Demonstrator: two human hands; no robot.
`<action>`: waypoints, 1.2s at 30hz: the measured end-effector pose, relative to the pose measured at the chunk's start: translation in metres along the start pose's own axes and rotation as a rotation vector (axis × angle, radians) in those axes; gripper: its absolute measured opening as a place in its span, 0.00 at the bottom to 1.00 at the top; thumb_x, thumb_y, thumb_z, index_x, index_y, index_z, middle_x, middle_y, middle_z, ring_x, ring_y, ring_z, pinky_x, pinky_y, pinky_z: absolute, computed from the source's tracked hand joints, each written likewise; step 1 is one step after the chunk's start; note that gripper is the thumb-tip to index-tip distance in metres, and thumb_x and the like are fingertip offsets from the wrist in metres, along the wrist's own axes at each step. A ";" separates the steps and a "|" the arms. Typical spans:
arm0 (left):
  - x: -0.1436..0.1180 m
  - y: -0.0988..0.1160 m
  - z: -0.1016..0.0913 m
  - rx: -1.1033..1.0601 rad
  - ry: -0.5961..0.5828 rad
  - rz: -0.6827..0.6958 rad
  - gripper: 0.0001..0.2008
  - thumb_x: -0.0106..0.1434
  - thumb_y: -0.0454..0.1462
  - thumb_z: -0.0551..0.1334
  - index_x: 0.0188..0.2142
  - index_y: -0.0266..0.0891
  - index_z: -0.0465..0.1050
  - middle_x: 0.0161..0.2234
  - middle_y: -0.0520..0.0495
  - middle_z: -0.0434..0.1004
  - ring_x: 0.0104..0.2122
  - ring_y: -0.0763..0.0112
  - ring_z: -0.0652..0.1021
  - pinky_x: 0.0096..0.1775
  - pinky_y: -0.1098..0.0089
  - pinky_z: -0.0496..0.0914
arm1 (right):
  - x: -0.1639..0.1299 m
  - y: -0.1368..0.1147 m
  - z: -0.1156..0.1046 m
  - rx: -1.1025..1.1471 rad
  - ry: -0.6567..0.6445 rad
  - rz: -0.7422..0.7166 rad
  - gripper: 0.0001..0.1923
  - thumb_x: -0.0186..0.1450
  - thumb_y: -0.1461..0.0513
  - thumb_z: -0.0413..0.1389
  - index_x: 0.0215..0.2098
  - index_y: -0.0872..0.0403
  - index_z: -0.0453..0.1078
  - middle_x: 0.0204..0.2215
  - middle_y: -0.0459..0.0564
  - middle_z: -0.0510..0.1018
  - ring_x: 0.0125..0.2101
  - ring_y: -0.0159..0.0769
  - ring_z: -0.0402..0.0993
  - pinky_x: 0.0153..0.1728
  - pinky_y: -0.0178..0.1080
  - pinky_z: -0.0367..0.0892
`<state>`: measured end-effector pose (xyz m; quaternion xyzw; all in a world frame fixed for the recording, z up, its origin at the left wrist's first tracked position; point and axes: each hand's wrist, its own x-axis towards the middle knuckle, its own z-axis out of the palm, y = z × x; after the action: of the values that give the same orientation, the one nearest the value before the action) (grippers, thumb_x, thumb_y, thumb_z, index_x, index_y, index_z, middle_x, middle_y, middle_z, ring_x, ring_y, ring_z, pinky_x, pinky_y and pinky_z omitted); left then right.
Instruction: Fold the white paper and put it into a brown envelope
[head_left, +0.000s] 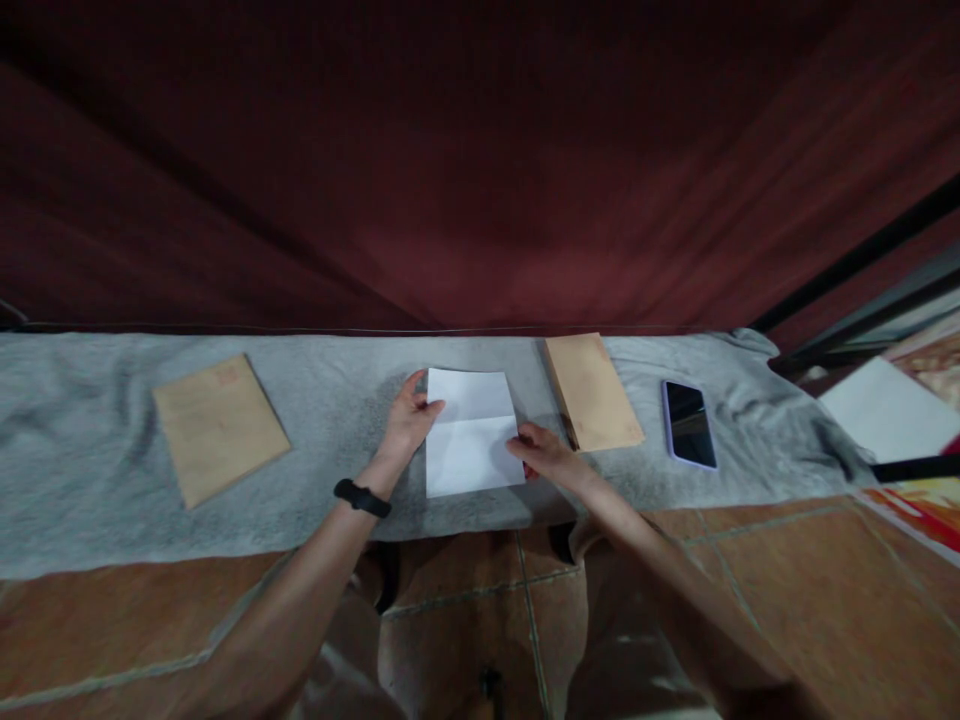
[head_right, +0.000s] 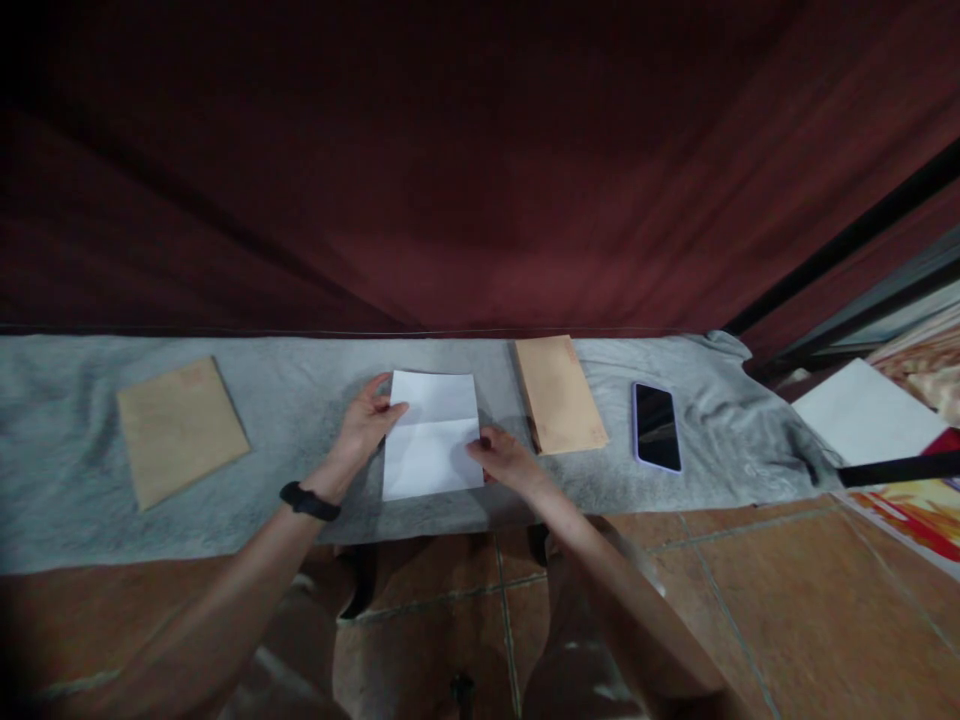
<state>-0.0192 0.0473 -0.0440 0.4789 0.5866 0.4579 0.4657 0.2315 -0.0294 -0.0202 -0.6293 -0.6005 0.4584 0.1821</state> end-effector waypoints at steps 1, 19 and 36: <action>0.002 -0.003 0.001 0.083 -0.002 0.034 0.41 0.52 0.32 0.66 0.66 0.35 0.59 0.24 0.56 0.75 0.23 0.70 0.75 0.28 0.71 0.70 | 0.000 0.000 -0.001 -0.132 0.124 -0.033 0.11 0.69 0.59 0.55 0.46 0.53 0.74 0.34 0.52 0.81 0.33 0.41 0.79 0.35 0.40 0.73; -0.072 -0.008 0.042 1.094 -0.246 0.558 0.34 0.74 0.49 0.44 0.70 0.28 0.52 0.71 0.35 0.52 0.71 0.57 0.52 0.70 0.54 0.48 | 0.014 0.010 0.061 -0.792 0.331 -0.578 0.27 0.76 0.61 0.41 0.72 0.59 0.52 0.71 0.54 0.54 0.71 0.41 0.49 0.70 0.50 0.44; -0.085 -0.021 0.011 0.960 0.024 0.467 0.39 0.70 0.52 0.51 0.71 0.27 0.51 0.70 0.29 0.50 0.71 0.47 0.52 0.69 0.48 0.46 | 0.027 0.022 0.029 -0.643 0.501 -0.382 0.29 0.76 0.57 0.43 0.71 0.62 0.53 0.70 0.62 0.58 0.70 0.50 0.52 0.68 0.55 0.49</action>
<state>-0.0020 -0.0382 -0.0571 0.7505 0.6133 0.2349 0.0730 0.2170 -0.0185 -0.0620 -0.6235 -0.7552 0.0401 0.1983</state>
